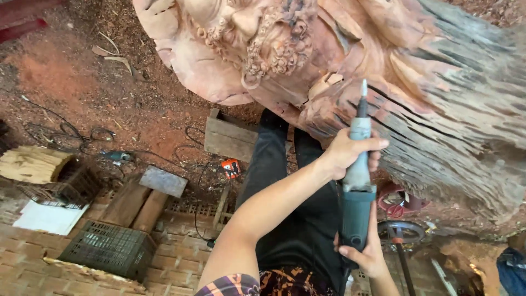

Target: Using a power rotary tool to carve intricate details and textures into a large wooden sculpture of a figure.

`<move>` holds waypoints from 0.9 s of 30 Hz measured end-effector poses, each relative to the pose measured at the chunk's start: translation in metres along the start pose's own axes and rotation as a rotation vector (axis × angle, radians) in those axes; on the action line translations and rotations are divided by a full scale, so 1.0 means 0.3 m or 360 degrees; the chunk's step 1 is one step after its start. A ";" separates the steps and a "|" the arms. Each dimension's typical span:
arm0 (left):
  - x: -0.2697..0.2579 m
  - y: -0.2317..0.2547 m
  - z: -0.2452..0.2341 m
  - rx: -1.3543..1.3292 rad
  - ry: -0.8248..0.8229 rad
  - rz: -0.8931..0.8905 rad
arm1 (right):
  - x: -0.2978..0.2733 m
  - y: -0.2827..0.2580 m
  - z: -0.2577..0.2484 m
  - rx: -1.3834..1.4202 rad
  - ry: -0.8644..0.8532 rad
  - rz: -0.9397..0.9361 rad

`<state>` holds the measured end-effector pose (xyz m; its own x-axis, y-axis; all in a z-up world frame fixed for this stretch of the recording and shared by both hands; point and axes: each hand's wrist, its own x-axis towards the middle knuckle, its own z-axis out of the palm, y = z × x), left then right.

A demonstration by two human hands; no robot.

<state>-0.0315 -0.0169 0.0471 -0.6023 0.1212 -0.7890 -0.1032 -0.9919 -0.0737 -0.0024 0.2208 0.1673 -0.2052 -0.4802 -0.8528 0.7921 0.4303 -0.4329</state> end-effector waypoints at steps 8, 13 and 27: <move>-0.108 0.105 -0.097 0.0876 0.0522 0.0227 | 0.101 0.209 0.124 0.0358 -0.0209 -0.0027; -0.122 0.228 -0.156 0.1642 0.0861 0.0158 | 0.212 0.312 0.346 0.0523 -0.0197 -0.0008; 0.110 0.463 -0.363 0.2402 0.0835 -0.0343 | 0.654 0.627 0.686 0.0311 0.0465 -0.0437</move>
<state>0.0205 -0.1548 -0.0557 -0.1829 -0.0933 -0.9787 -0.9831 0.0193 0.1819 0.2246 0.0502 -0.0213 -0.5549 -0.3084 -0.7727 0.7734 0.1510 -0.6157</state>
